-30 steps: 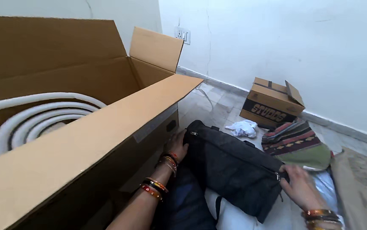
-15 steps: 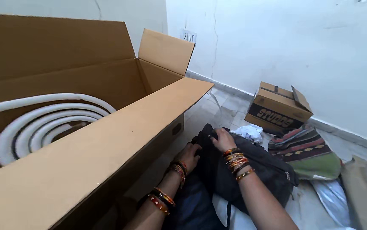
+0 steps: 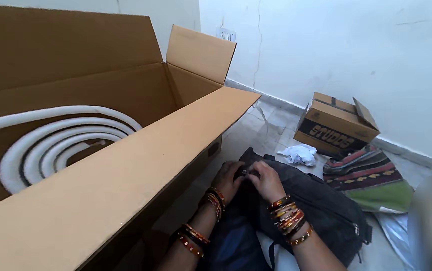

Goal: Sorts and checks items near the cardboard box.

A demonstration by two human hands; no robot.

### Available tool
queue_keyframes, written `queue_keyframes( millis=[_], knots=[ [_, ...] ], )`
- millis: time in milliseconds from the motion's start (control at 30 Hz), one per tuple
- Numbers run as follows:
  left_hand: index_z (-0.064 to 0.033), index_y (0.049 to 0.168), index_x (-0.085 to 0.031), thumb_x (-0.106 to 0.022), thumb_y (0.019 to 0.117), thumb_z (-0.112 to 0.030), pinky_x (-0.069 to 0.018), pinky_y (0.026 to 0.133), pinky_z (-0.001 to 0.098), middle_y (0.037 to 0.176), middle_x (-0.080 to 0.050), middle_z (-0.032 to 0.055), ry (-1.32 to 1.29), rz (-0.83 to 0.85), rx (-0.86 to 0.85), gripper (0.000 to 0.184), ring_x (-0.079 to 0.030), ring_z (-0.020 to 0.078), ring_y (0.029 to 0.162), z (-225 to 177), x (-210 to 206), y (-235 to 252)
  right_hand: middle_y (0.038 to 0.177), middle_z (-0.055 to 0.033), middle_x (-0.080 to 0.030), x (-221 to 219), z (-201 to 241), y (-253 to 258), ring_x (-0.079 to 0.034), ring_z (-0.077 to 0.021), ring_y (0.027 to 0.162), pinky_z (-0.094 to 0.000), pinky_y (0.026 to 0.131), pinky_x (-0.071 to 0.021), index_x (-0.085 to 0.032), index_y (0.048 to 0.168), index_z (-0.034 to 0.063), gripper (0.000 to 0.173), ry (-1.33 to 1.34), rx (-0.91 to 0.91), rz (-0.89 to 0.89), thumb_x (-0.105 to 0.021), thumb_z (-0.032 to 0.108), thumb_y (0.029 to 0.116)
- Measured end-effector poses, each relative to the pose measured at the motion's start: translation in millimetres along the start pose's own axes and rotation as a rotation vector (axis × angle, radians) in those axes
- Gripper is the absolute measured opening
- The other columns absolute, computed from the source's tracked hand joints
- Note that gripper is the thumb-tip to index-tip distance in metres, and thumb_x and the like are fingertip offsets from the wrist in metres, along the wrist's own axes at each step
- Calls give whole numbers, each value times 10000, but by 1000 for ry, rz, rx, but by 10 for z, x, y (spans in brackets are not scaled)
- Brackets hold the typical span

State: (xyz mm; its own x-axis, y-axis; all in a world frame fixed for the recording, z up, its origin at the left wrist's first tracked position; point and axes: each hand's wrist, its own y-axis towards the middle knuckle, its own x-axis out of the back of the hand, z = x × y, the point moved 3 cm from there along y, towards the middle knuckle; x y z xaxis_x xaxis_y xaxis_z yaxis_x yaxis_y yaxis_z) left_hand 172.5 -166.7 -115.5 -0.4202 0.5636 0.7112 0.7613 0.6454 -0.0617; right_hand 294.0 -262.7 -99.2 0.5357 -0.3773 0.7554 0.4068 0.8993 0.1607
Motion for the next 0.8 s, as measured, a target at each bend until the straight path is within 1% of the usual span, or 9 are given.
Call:
queue_keyframes(
  millis=[67, 133, 233, 300, 400, 533, 600, 733, 800],
  knots=[
    [-74, 1363, -631, -657, 1005, -216, -465, 1092, 473, 1434, -552, 185, -22, -13, -17, 386, -562, 323, 1303, 23, -7, -4, 1053, -124, -711, 25, -14, -41, -692, -242, 969, -434, 903, -555, -746, 1046, 36, 145, 90, -82, 17, -729, 120, 929],
    [-70, 1314, -663, -647, 1003, -198, -480, 1073, 470, 1407, -571, 178, -7, -26, -22, 336, -584, 315, 1270, 24, -28, -6, 1042, -110, -715, 35, -73, -51, -689, -214, 923, -415, 874, -560, -733, 1056, 43, 144, 172, -180, 41, -722, 131, 942],
    [-70, 1316, -658, -614, 1008, -166, -468, 1088, 481, 1418, -561, 182, 86, -14, 12, 325, -564, 334, 1299, -55, -34, -8, 1002, -111, -696, 16, -139, -44, -667, -212, 859, -426, 833, -543, -696, 1073, 37, 142, 248, -316, 82, -686, 135, 971],
    [-80, 1323, -648, -592, 1018, -175, -472, 1081, 484, 1426, -551, 171, 139, 7, 45, 324, -559, 331, 1304, -101, -32, -15, 955, -119, -678, -15, -176, -50, -644, -217, 808, -429, 792, -530, -678, 1071, 29, 138, 276, -378, 58, -679, 127, 974],
    [-85, 1299, -663, -572, 1029, -163, -488, 1060, 482, 1404, -576, 149, 160, -25, 45, 296, -582, 314, 1280, -106, -43, -36, 939, -120, -676, -16, -190, -61, -639, -214, 787, -421, 777, -533, -675, 1066, 23, 137, 284, -410, 14, -685, 121, 972],
    [-73, 1319, -651, -542, 1054, -167, -473, 1077, 501, 1433, -565, 152, 155, -52, 60, 301, -569, 332, 1304, -93, -23, -74, 922, -120, -675, 80, -189, -99, -637, -225, 792, -438, 781, -527, -675, 1064, 22, 129, 228, -411, -21, -676, 121, 981],
    [-76, 1340, -636, -522, 1069, -176, -452, 1103, 501, 1460, -548, 153, 131, -55, 103, 310, -550, 333, 1331, -84, 14, -81, 901, -121, -675, 178, -228, -133, -635, -234, 777, -451, 763, -524, -682, 1056, 28, 124, 194, -411, -50, -679, 124, 976],
    [-47, 1313, -644, -535, 1060, -132, -461, 1092, 518, 1423, -574, 183, 97, -128, 109, 288, -571, 357, 1304, -53, 36, -103, 887, -117, -671, 436, -260, -294, -636, -245, 786, -463, 771, -521, -688, 1048, 33, 128, 86, -420, -46, -683, 137, 973],
    [-33, 1305, -641, -530, 1061, -119, -450, 1102, 523, 1413, -580, 187, 86, -150, 118, 282, -561, 358, 1318, -44, 38, -102, 874, -108, -667, 555, -303, -409, -630, -238, 773, -461, 761, -518, -689, 1034, 40, 120, 48, -435, -41, -682, 142, 971]
  ],
)
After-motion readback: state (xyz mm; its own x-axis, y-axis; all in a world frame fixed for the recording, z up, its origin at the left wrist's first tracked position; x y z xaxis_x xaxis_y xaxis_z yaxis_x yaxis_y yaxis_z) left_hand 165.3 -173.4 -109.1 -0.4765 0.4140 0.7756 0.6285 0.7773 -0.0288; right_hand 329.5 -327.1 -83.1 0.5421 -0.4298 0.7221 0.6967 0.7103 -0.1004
